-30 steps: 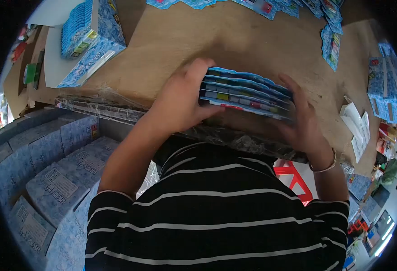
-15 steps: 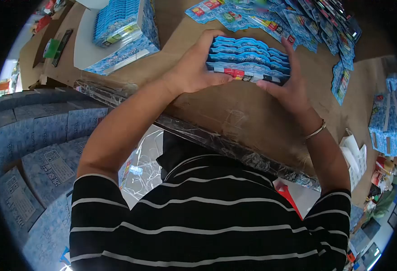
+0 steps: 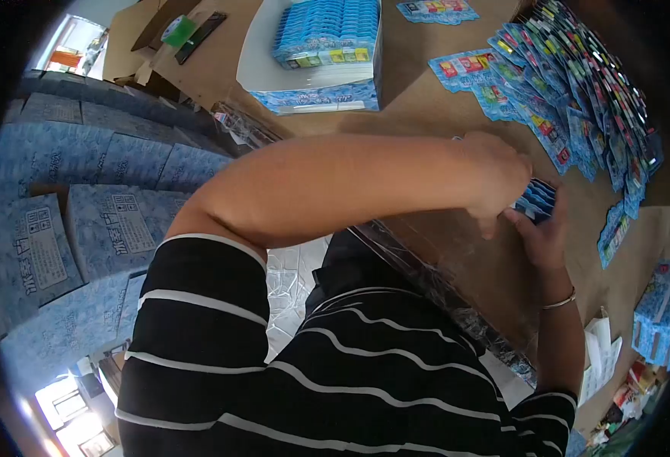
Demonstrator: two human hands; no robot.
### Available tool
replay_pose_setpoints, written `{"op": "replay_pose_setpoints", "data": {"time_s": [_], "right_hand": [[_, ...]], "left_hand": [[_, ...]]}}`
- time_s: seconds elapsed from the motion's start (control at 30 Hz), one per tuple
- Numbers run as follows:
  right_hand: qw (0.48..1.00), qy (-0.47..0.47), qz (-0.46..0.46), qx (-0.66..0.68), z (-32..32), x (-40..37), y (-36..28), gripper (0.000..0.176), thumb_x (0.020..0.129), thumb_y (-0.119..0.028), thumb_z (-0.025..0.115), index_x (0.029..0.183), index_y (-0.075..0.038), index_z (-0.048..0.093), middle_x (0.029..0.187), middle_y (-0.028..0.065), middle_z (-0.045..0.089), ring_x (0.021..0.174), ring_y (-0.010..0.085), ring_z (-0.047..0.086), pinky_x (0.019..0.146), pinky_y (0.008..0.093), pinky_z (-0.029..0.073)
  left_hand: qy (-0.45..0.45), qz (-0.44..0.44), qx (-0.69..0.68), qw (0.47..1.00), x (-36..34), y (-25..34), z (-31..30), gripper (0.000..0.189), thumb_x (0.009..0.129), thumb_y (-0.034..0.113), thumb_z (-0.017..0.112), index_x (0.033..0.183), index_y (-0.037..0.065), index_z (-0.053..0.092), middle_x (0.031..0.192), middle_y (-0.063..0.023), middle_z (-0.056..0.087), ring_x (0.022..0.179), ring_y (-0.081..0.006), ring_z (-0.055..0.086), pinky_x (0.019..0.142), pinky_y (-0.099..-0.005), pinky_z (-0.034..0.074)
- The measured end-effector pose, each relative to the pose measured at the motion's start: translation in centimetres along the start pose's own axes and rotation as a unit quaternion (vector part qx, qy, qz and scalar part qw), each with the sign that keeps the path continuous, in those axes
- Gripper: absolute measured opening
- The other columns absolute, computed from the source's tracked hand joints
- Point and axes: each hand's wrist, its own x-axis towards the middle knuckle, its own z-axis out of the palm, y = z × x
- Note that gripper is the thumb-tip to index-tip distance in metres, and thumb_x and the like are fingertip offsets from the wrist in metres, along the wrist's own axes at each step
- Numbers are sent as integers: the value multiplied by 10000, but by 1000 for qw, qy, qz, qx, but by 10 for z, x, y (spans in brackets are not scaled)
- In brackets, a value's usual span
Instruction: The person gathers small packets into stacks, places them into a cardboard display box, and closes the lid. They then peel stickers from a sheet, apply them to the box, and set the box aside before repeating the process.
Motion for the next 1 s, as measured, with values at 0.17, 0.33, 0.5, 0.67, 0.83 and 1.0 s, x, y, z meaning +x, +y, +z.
{"op": "replay_pose_setpoints", "data": {"time_s": [0.17,0.33,0.5,0.67,0.83,1.0], "right_hand": [[995,-9,-41,-90,-3,-2,-6,633,654,-115,775,1140,-18,382,1036,110,558,946,199,562,830,310,463],[992,17,-115,-54,6,1,-19,670,694,-79,735,1233,-7,344,1136,139,507,985,200,547,842,315,457],[973,-7,-229,21,41,30,-67,616,740,-47,669,1264,-10,347,1217,152,454,977,200,557,823,317,464],[940,-220,-260,-8,139,42,-121,514,725,-34,637,1194,-26,426,1290,152,393,922,243,581,724,321,502],[909,-105,-340,-218,174,81,-106,543,695,-79,659,1185,-36,427,1206,149,437,865,303,578,688,345,496],[896,-108,-369,-223,173,90,-93,536,697,-84,653,1182,-37,428,1151,144,454,908,309,558,709,368,477]], "left_hand": [[68,-66,-20,995,5,0,18,322,672,82,648,961,-8,537,880,-201,618,884,-338,605,719,-426,495],[107,-39,13,993,-16,-9,-2,322,657,62,634,953,1,526,831,-188,612,838,-363,602,710,-428,493],[188,-116,-115,968,-142,-89,-89,659,600,169,803,1156,-3,495,975,-133,629,875,-225,618,802,-350,476],[213,-116,-40,969,-169,-130,-83,673,592,166,805,1162,-8,491,994,-148,620,903,-243,610,820,-350,466],[235,-111,46,965,-175,-166,-63,692,581,162,808,1169,-13,487,1017,-165,607,938,-266,599,843,-349,452],[145,-193,90,966,-157,-177,-49,739,547,139,814,1187,-14,479,1030,-193,592,1003,-329,564,880,-347,429]]}}
